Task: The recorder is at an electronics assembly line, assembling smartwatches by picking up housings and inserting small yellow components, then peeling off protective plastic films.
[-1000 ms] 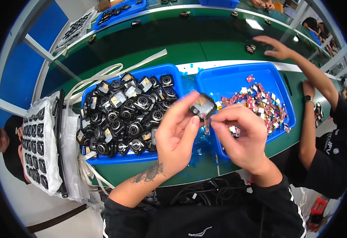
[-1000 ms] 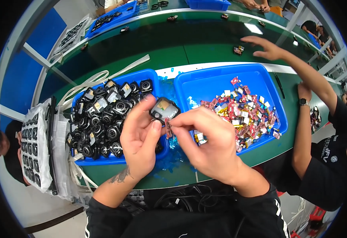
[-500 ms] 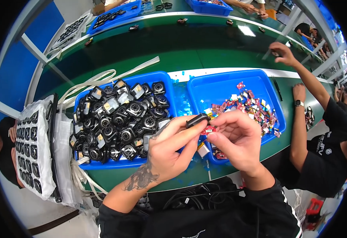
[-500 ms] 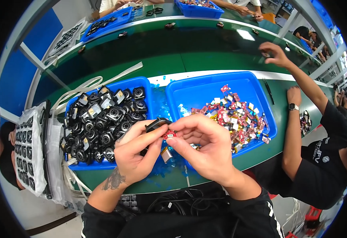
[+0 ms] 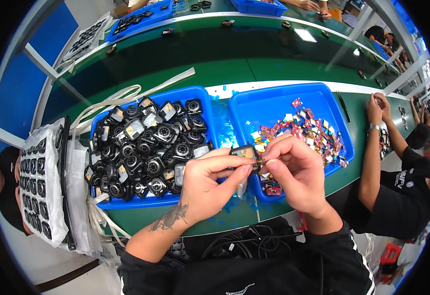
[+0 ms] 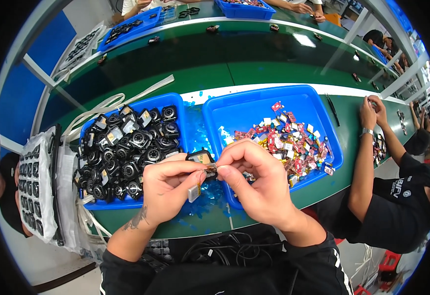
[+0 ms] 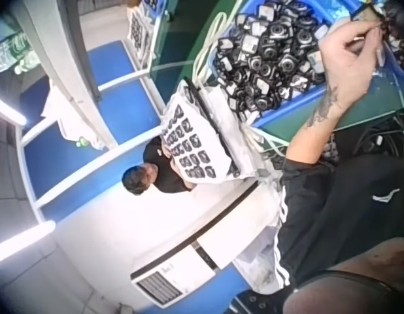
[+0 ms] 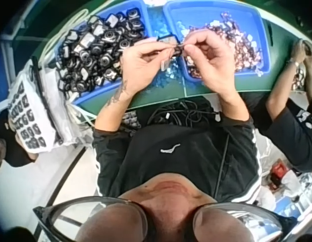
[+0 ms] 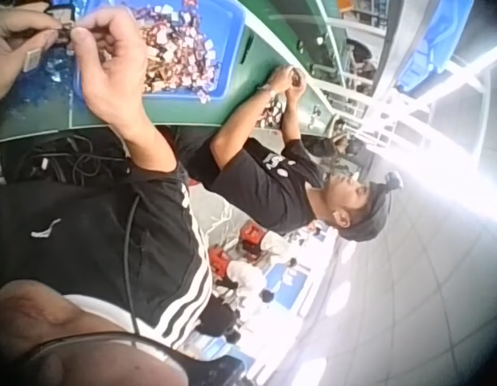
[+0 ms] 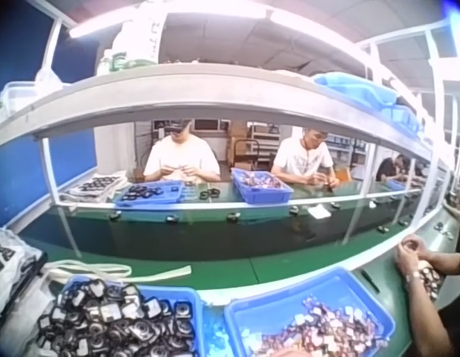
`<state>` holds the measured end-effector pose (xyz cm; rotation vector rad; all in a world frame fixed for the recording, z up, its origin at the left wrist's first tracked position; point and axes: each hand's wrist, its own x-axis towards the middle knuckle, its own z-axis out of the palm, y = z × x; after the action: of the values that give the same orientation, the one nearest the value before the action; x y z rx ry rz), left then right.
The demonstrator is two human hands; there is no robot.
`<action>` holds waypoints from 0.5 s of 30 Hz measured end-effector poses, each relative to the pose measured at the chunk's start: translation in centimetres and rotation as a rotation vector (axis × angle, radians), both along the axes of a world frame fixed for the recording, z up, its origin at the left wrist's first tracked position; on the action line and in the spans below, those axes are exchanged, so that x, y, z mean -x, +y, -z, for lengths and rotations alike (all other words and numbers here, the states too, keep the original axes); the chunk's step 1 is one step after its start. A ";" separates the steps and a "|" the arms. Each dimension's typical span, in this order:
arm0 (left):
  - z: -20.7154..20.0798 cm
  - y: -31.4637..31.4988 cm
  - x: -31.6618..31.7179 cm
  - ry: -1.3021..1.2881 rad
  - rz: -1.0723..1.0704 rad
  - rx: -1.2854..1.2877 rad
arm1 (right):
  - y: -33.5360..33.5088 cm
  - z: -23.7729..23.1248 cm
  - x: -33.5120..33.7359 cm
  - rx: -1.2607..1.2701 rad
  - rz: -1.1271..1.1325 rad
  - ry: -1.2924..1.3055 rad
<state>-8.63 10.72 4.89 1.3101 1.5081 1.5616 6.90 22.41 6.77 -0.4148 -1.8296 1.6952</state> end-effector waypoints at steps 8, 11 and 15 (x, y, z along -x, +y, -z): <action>0.8 0.6 -0.6 -0.238 0.012 -0.041 | -0.2 0.7 0.9 -0.245 0.169 -0.080; 1.1 0.7 -0.7 -0.282 -0.019 -0.077 | -0.3 2.0 1.2 -0.288 0.225 -0.055; 1.4 0.5 -0.7 -0.281 0.039 -0.063 | -0.4 2.8 1.4 -0.511 0.318 -0.011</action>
<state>-7.92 11.23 3.46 1.0924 1.2617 1.7002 5.49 22.01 3.99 -0.4633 -1.9934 0.9727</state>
